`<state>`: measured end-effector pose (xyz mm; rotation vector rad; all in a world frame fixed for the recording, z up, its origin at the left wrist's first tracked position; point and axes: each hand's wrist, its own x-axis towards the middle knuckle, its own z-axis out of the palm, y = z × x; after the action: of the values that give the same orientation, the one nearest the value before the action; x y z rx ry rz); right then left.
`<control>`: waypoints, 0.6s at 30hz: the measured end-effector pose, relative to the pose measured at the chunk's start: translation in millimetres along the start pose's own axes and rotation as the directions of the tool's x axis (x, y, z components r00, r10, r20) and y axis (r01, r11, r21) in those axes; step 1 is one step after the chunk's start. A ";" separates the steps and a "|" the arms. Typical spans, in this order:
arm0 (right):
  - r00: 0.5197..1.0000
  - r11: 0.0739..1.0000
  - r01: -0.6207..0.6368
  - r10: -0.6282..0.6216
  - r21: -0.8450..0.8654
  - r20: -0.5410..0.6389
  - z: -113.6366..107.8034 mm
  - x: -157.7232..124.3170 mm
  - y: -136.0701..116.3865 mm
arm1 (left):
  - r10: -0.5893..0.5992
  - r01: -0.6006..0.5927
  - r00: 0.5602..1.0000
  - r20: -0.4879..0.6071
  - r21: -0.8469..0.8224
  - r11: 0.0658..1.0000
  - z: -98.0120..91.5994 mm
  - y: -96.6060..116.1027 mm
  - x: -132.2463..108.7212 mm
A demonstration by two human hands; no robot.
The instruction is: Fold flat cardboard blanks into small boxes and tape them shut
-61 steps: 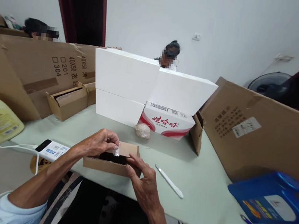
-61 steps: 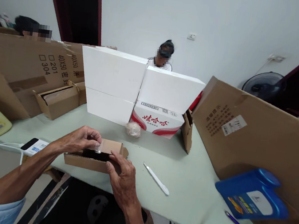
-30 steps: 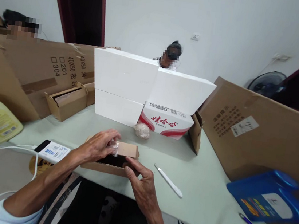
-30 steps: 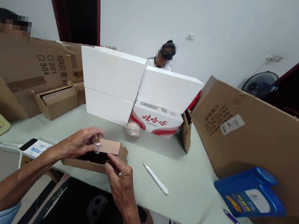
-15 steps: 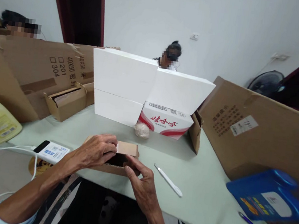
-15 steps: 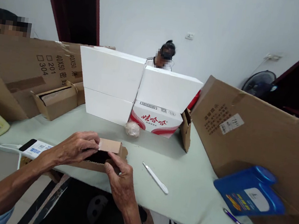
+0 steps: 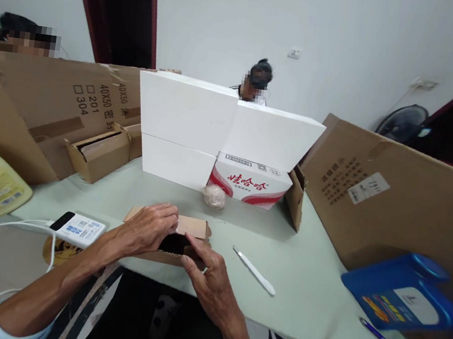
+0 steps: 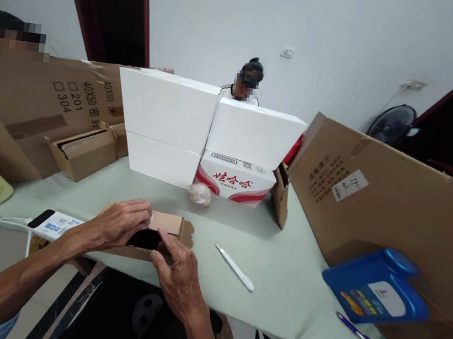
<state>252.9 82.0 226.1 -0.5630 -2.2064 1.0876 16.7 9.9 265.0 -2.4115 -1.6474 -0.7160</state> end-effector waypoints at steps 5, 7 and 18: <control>1.000 1.000 -0.002 0.002 -0.022 0.003 1.7 -4.0 0.9 | -0.161 0.179 0.983 0.092 -0.236 0.955 -8.5 -4.2 0.8; 1.000 1.000 -0.009 0.009 -0.024 0.001 1.8 -5.5 0.6 | -0.235 0.253 0.967 0.093 -0.344 0.904 -12.8 -6.5 3.4; 0.999 0.999 -0.046 0.046 0.011 -0.002 0.0 -10.0 0.3 | -0.537 0.444 0.839 0.088 -0.681 0.583 -20.2 -28.5 14.8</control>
<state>260.1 76.1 222.6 -0.6126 -2.1936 1.1214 -11.1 26.1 285.1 -2.1627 -2.3418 -1.8232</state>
